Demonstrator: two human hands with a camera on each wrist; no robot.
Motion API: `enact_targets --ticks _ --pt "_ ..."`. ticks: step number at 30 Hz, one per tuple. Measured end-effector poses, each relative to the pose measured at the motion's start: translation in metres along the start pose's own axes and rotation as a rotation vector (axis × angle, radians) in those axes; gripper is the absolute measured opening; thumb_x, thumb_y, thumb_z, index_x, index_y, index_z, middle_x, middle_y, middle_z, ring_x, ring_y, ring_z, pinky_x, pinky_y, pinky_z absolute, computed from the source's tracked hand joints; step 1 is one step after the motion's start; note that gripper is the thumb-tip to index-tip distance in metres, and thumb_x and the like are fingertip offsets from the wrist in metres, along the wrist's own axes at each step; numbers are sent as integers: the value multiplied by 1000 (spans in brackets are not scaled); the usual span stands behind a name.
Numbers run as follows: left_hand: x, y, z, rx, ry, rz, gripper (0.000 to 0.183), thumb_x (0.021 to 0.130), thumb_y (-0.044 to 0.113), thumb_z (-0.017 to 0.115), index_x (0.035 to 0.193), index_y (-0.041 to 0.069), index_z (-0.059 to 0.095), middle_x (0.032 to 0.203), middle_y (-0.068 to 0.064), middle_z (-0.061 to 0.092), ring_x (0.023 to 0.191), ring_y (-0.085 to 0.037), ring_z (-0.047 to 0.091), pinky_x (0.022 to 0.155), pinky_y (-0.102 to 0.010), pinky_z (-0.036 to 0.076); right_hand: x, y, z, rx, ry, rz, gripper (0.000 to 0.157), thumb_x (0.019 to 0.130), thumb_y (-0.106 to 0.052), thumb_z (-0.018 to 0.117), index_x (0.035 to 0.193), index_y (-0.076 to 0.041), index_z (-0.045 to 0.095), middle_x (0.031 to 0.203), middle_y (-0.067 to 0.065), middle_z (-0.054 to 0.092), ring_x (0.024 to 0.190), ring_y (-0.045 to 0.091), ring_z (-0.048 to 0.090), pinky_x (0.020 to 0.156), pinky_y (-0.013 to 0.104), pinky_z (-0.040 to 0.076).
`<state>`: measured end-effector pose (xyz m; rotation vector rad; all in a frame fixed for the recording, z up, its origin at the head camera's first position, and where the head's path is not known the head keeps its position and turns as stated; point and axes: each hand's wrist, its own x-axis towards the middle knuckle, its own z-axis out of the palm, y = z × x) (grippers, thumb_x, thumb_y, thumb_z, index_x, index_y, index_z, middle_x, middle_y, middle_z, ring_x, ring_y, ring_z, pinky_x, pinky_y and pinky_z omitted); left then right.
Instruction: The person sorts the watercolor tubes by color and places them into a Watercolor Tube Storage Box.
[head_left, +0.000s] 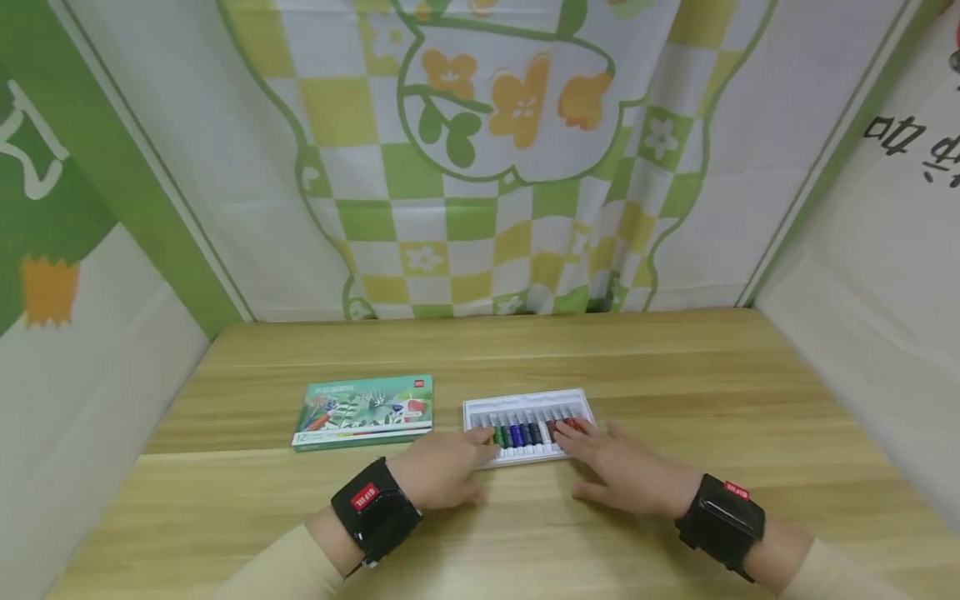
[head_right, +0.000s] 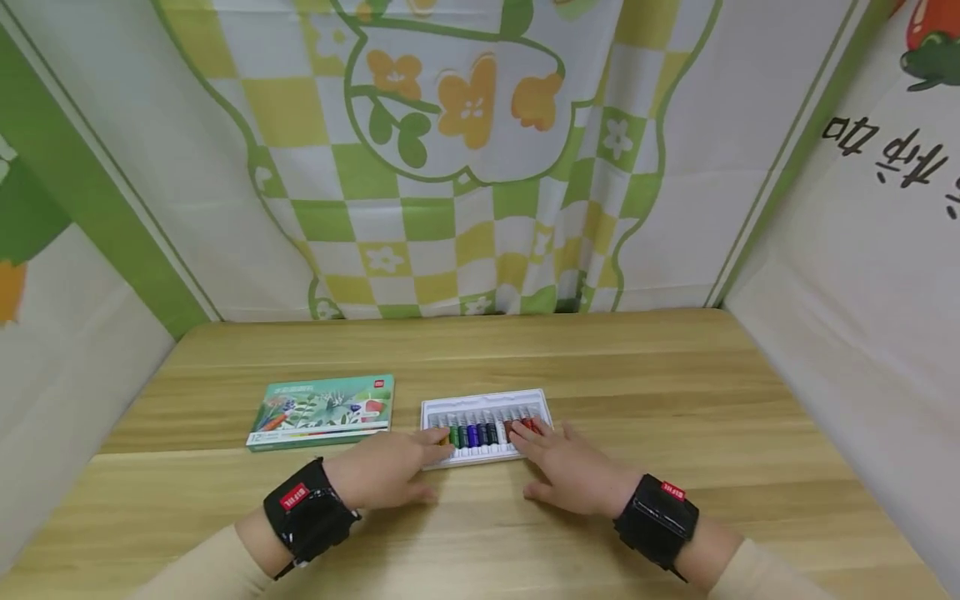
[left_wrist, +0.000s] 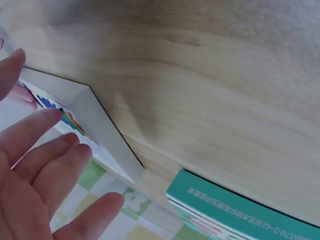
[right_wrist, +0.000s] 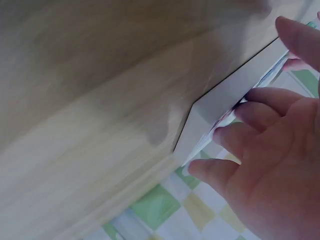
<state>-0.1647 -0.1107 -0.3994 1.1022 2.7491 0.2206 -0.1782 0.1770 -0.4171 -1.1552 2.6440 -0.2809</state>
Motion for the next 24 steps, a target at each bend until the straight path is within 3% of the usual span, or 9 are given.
enact_targets --ticks 7,13,17,21,24 --pt "10 2 2 1 -51 2 55 87 33 71 132 5 57 136 -19 52 117 -31 54 97 -38 46 1 -1 -1 49 -54 35 71 95 -33 63 149 -3 28 156 12 23 140 31 19 107 67 19" --pt "6 -2 8 -31 -74 -17 59 86 33 70 134 4 54 140 -21 47 123 -33 49 103 -40 41 2 3 -4 133 -106 17 74 96 -37 60 151 -5 23 157 13 17 141 30 14 108 66 15" --pt "3 -5 10 -87 -67 -3 59 86 30 71 136 5 52 142 -20 45 126 -30 46 103 -39 41 -6 9 -4 212 -98 66 70 96 -35 61 149 -4 27 157 13 16 141 30 13 111 62 12" --pt "2 -9 10 -128 -65 -13 58 87 29 72 136 6 53 144 -18 44 127 -28 45 102 -39 42 -12 12 -4 174 -63 86 66 96 -30 62 147 -1 32 155 15 23 139 35 19 110 64 13" --pt "5 -10 7 -104 -51 -4 55 86 28 72 134 5 55 141 -18 47 124 -29 48 99 -39 45 -11 12 -5 97 -31 65 64 94 -26 63 145 1 35 153 18 28 137 40 22 107 67 17"
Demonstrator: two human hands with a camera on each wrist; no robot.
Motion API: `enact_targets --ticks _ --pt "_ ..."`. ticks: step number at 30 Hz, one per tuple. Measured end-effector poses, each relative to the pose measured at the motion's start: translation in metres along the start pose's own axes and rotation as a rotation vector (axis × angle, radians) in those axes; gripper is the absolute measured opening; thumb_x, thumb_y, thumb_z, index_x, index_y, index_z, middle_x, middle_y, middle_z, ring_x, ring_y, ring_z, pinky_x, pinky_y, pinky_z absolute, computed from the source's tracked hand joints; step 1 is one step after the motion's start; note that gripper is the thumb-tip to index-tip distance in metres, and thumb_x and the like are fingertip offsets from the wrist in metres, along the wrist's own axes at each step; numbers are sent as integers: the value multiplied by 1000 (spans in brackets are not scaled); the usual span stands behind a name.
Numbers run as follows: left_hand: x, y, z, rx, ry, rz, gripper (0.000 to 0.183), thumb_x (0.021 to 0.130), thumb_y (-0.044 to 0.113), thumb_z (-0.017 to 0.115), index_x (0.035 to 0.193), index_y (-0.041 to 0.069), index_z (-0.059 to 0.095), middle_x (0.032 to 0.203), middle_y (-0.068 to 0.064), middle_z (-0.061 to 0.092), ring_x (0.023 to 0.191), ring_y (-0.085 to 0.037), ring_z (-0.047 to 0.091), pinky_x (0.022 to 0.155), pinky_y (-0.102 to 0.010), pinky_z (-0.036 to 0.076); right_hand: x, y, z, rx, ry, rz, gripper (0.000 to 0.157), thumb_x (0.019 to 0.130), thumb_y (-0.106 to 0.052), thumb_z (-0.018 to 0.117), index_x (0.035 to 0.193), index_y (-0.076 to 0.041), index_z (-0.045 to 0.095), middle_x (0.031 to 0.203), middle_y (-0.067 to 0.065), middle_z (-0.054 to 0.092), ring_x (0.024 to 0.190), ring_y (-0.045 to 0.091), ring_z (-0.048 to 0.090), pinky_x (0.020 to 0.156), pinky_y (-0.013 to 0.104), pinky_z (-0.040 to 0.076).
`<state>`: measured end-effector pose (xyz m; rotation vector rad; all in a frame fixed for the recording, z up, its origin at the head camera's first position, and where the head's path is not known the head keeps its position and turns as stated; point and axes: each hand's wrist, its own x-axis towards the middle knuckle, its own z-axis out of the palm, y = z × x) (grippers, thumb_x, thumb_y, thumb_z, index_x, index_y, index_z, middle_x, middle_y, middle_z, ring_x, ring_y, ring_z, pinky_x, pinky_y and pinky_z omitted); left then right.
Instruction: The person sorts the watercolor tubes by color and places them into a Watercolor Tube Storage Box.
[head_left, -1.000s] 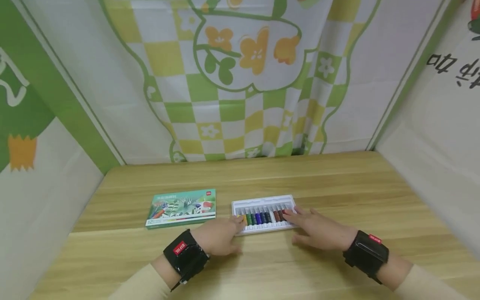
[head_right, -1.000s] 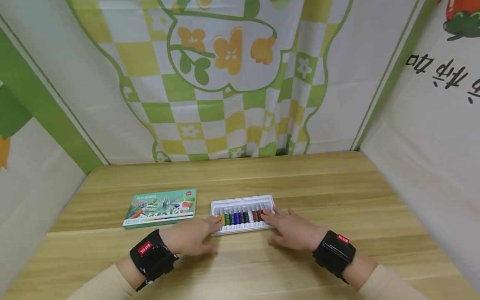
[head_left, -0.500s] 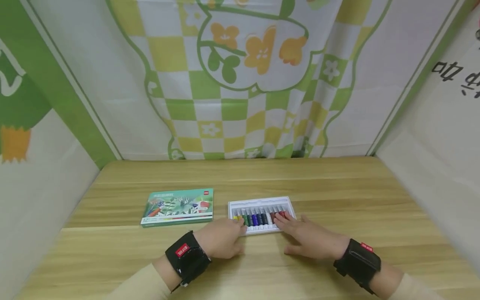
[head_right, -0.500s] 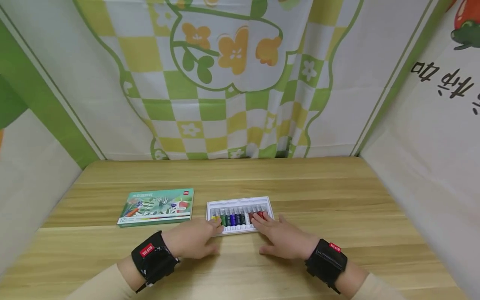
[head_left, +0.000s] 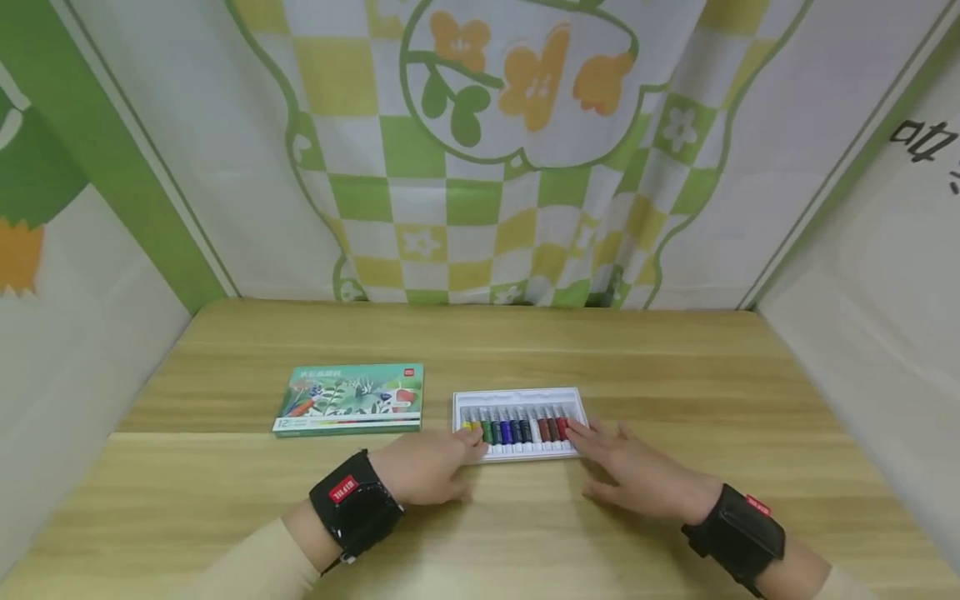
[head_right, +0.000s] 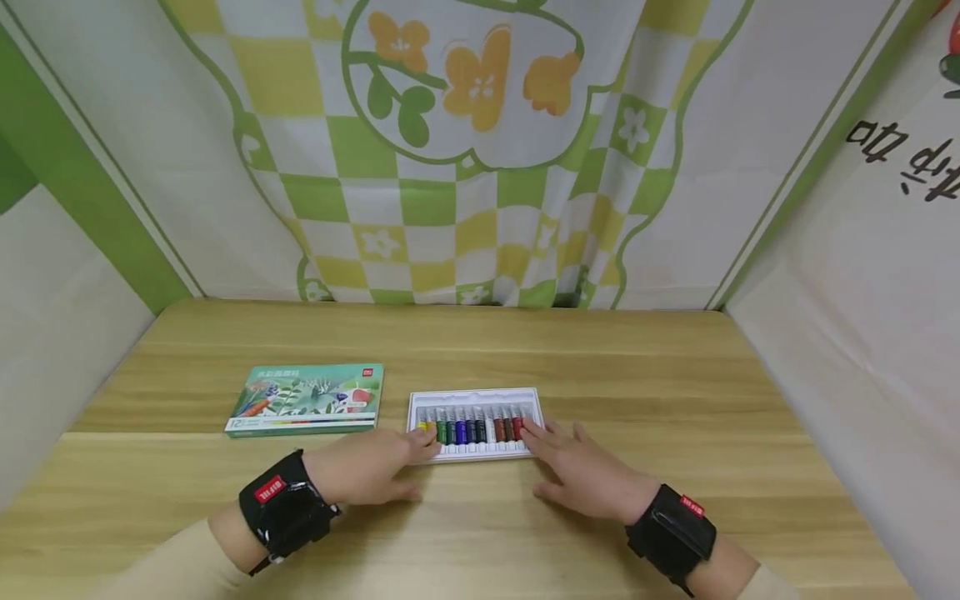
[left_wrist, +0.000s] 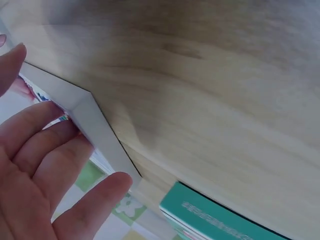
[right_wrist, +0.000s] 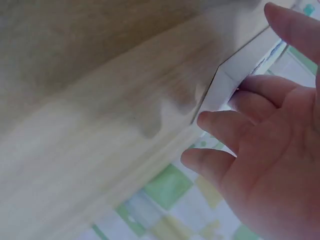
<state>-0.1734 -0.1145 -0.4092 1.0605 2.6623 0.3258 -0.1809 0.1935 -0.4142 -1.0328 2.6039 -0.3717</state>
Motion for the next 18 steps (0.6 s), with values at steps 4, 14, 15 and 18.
enact_targets --ticks 4,14,15,18 --pt "4 0 -10 58 16 39 45 87 23 70 127 5 61 132 -19 56 111 -31 58 93 -39 50 4 -4 -7 -38 33 -7 64 93 -26 65 144 2 38 149 21 35 135 43 28 105 68 20" --pt "9 -3 -12 -72 102 -16 46 78 -5 68 122 7 65 134 -12 56 123 -28 50 99 -39 46 9 -2 -26 61 11 70 47 98 -27 58 142 -13 47 144 27 39 128 42 38 101 59 36" --pt "10 -3 -10 -70 92 -13 45 80 -2 68 124 7 64 137 -13 53 125 -28 48 100 -39 44 10 -2 -25 52 12 71 46 98 -26 58 140 -12 49 143 27 39 127 43 39 100 59 37" --pt "13 -1 -5 -36 33 -6 47 86 10 68 131 6 58 141 -13 49 127 -30 45 103 -40 42 11 -3 -20 21 17 67 43 97 -26 59 137 -10 53 142 28 41 126 47 39 101 60 36"
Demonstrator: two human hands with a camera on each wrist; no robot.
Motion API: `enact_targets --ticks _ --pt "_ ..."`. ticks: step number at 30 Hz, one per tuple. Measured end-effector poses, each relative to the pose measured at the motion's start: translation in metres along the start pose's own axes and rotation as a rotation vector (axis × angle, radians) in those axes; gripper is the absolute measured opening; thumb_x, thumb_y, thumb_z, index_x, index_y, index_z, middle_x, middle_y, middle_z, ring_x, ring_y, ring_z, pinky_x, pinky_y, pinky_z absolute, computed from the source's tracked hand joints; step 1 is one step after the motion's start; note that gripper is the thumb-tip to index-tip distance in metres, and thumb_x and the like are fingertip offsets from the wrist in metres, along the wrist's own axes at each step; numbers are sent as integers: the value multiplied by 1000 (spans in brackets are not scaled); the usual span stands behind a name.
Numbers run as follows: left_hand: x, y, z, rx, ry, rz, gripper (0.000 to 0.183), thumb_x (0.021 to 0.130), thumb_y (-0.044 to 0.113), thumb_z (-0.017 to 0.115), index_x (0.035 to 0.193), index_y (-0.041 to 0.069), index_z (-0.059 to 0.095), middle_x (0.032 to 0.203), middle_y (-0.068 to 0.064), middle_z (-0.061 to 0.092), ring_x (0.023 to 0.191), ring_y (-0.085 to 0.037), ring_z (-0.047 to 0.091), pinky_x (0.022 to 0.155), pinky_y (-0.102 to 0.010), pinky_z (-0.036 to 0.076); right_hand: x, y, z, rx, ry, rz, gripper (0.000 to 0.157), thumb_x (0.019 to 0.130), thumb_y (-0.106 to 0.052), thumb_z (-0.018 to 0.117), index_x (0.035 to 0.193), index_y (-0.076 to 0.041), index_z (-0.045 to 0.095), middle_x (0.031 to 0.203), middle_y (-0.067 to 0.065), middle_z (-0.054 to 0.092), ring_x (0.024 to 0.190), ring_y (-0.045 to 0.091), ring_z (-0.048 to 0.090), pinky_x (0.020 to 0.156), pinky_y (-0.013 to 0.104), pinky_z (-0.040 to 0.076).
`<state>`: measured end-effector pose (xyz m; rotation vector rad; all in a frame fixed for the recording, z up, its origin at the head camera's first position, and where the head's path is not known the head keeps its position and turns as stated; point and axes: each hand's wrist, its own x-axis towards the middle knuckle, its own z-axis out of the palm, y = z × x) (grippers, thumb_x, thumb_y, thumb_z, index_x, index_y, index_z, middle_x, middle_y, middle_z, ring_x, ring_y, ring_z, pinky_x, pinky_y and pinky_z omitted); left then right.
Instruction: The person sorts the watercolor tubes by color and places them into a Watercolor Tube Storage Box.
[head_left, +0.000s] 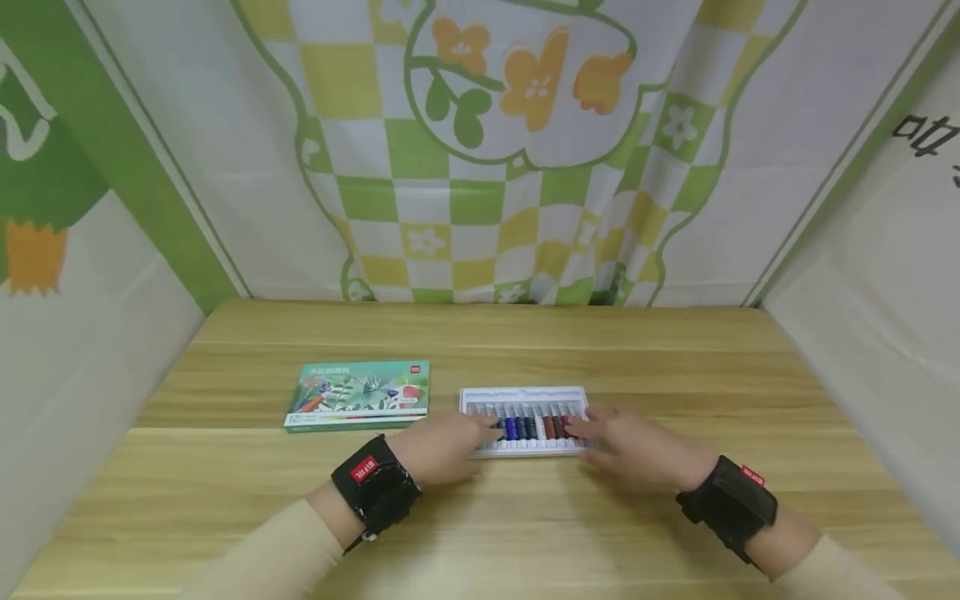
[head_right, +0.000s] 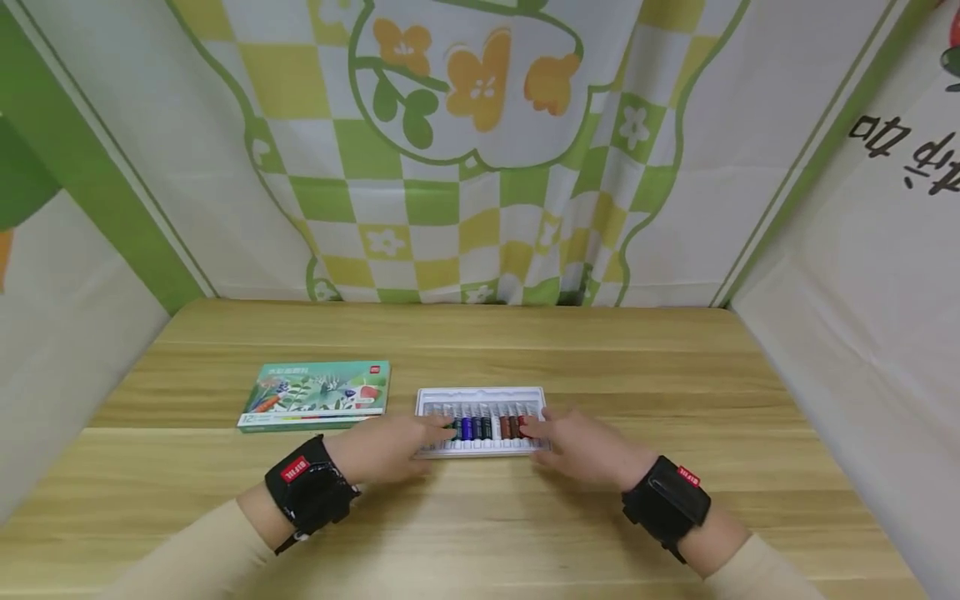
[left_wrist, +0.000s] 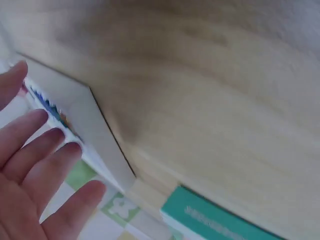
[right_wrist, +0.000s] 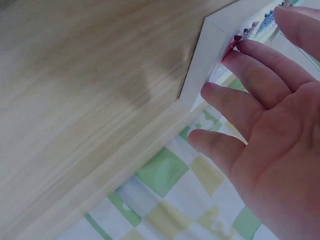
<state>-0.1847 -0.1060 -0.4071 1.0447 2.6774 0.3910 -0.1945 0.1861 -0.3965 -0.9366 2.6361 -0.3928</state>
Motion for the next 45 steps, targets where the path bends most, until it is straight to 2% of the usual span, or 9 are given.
enact_targets --ticks 7,11,14,18,21,25,34,42,45 --pt "6 3 -8 10 -60 -7 52 88 20 69 135 4 53 142 -15 47 128 -32 44 105 -43 38 3 3 -2 13 12 -46 45 98 -22 57 140 -7 49 142 33 37 128 46 38 105 67 22" --pt "11 -1 -15 -9 -29 3 47 87 16 70 131 6 58 135 -13 55 123 -28 49 102 -40 42 13 13 -16 133 3 -70 39 99 -15 54 136 -3 51 134 26 51 116 35 53 98 55 41" --pt "16 -5 -17 -33 36 -12 43 83 9 72 125 7 63 127 -10 60 117 -24 54 98 -38 46 34 20 -28 158 71 -93 32 97 -8 55 128 -1 58 122 17 62 105 28 59 88 46 50" --pt "28 -11 -8 -41 107 -17 41 79 9 77 119 12 67 123 -4 57 103 -18 57 86 -30 50 69 25 -35 76 141 -79 24 94 -7 61 117 -5 67 113 11 67 106 24 60 89 43 51" --pt "38 -8 1 -26 130 15 43 75 15 81 116 14 69 121 -4 53 98 -16 56 80 -26 50 88 28 -34 70 116 -64 21 93 -7 62 113 -7 70 108 8 68 98 20 62 84 39 52" --pt "47 2 4 5 128 51 45 71 12 84 114 14 71 116 -5 57 101 -18 56 83 -27 50 99 32 -30 107 84 -89 18 91 -3 64 106 -7 72 104 8 68 93 18 61 80 36 53" --pt "61 4 -4 8 84 122 46 69 -19 67 107 8 71 110 -6 61 106 -17 56 94 -25 45 78 46 -20 127 142 -123 18 88 2 64 99 -8 74 95 4 70 88 15 62 76 34 54" --pt "66 -3 -5 -6 76 180 47 67 -22 62 98 12 71 110 -3 58 104 -15 55 92 -22 45 43 36 3 238 181 33 14 84 -4 69 97 -7 71 85 1 66 77 13 58 66 30 51" --pt "66 -8 -6 -55 125 131 50 66 -25 59 100 9 71 114 -6 57 106 -19 55 93 -27 47 31 27 13 288 177 112 20 83 -4 68 103 -3 68 79 1 60 69 13 53 58 27 47"
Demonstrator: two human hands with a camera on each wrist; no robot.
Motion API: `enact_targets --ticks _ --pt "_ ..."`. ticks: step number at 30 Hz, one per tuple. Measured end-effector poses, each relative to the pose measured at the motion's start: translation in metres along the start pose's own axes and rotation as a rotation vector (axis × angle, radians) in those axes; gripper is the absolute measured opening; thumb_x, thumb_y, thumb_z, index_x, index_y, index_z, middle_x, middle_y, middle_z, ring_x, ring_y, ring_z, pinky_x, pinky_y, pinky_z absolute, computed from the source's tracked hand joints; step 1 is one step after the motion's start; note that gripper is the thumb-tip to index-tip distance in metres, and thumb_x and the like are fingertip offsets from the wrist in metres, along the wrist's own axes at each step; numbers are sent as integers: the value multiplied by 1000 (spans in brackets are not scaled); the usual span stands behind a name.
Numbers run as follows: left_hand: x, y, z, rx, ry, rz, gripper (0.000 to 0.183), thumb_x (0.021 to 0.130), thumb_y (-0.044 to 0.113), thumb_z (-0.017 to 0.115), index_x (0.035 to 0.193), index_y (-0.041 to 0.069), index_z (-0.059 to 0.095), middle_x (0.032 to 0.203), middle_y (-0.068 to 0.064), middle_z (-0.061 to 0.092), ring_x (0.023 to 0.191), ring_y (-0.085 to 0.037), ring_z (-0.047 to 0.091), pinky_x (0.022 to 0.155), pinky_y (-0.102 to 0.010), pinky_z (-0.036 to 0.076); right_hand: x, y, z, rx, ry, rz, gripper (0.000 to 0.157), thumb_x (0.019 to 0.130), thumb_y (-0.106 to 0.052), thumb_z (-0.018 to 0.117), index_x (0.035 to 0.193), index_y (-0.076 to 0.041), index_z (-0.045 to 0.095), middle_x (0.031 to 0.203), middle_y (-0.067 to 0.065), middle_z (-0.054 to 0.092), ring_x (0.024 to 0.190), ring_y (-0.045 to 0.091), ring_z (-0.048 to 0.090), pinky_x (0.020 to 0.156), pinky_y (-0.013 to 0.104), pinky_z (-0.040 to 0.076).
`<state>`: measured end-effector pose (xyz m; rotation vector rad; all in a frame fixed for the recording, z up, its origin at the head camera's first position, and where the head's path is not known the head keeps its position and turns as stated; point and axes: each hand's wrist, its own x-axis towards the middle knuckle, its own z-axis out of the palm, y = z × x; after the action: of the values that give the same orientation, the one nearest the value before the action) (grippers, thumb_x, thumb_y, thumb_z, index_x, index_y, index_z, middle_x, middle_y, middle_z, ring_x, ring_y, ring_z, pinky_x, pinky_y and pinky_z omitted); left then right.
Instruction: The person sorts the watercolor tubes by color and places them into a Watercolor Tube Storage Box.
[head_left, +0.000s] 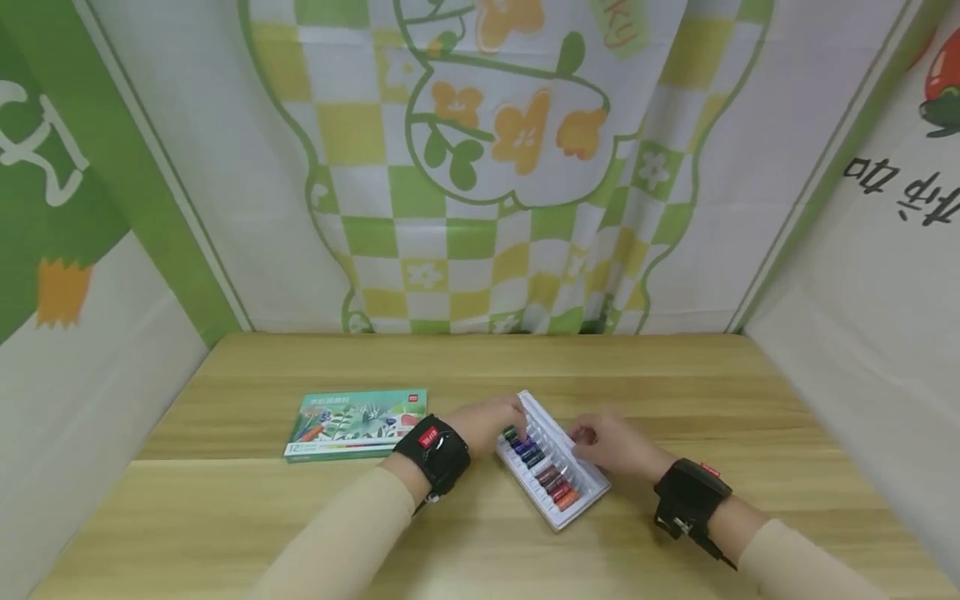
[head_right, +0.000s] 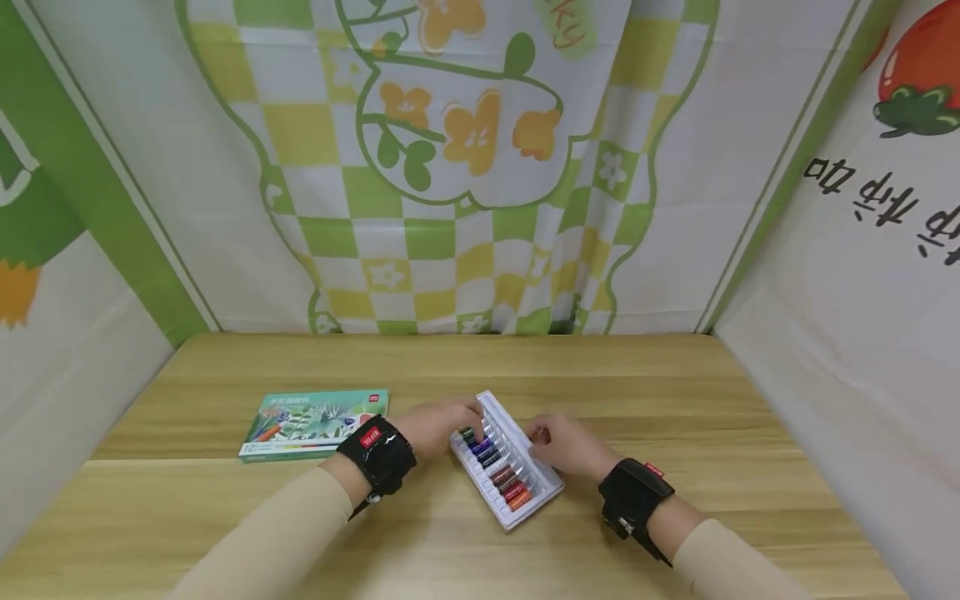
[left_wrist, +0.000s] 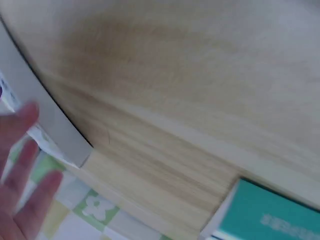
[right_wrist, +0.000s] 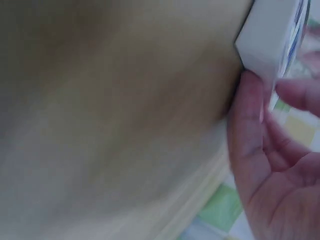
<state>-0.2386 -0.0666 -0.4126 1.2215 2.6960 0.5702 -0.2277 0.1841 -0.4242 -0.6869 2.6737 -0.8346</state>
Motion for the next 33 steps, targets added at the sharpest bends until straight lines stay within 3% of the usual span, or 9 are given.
enact_targets --ticks 2,6,8,11,14,18,22,25,33 --pt "-1 -3 -1 -56 68 -114 51 69 -23 59 109 6 68 120 -11 55 109 -24 55 93 -33 48 -5 -5 7 20 -10 53 31 84 -5 67 115 -1 64 77 1 58 64 13 51 53 26 44" --pt "-6 -7 -6 -177 182 -421 55 76 -3 72 128 -3 55 127 -21 54 113 -34 53 95 -43 47 -5 -15 12 62 -21 112 47 87 -6 65 132 3 52 78 3 55 58 12 47 49 25 38" --pt "-9 -6 -8 -226 185 -536 64 75 10 78 130 -8 49 122 -24 58 109 -36 55 92 -46 48 -4 -18 12 86 -21 133 49 89 -5 64 135 4 50 79 4 55 57 12 47 48 24 39" --pt "-14 0 -6 -294 146 -625 67 74 16 80 126 -12 48 109 -23 62 94 -33 59 80 -44 51 -3 -20 12 108 -30 180 50 89 -4 63 136 4 48 78 6 54 56 14 50 48 26 43" --pt "-16 5 -1 -371 135 -641 49 73 13 78 108 -10 56 94 -19 63 75 -27 56 62 -37 50 -5 -22 13 135 -36 212 53 89 -2 64 138 4 45 78 6 53 58 15 53 50 28 48" --pt "-12 9 6 -495 153 -638 32 72 3 77 91 -7 54 77 -13 59 56 -19 51 45 -27 45 -9 -25 14 179 -5 167 54 86 0 64 136 6 46 78 7 53 58 17 53 50 30 50" --pt "1 12 14 -524 166 -638 22 69 -6 75 80 -6 56 62 -7 58 44 -11 49 39 -19 42 -16 -23 17 222 36 136 52 83 3 66 132 8 50 82 8 56 63 17 56 52 31 52" --pt "11 16 19 -475 186 -637 17 69 -7 73 71 -4 57 54 -4 54 41 -10 45 36 -17 36 -20 -17 18 283 57 142 56 81 4 65 133 12 46 89 11 59 70 18 60 55 31 55" --pt "14 24 18 -430 231 -629 43 64 -12 71 100 -17 47 77 -14 48 61 -22 48 41 -23 39 -17 -15 16 316 75 139 56 81 4 65 134 10 47 90 11 59 70 18 60 57 32 55"
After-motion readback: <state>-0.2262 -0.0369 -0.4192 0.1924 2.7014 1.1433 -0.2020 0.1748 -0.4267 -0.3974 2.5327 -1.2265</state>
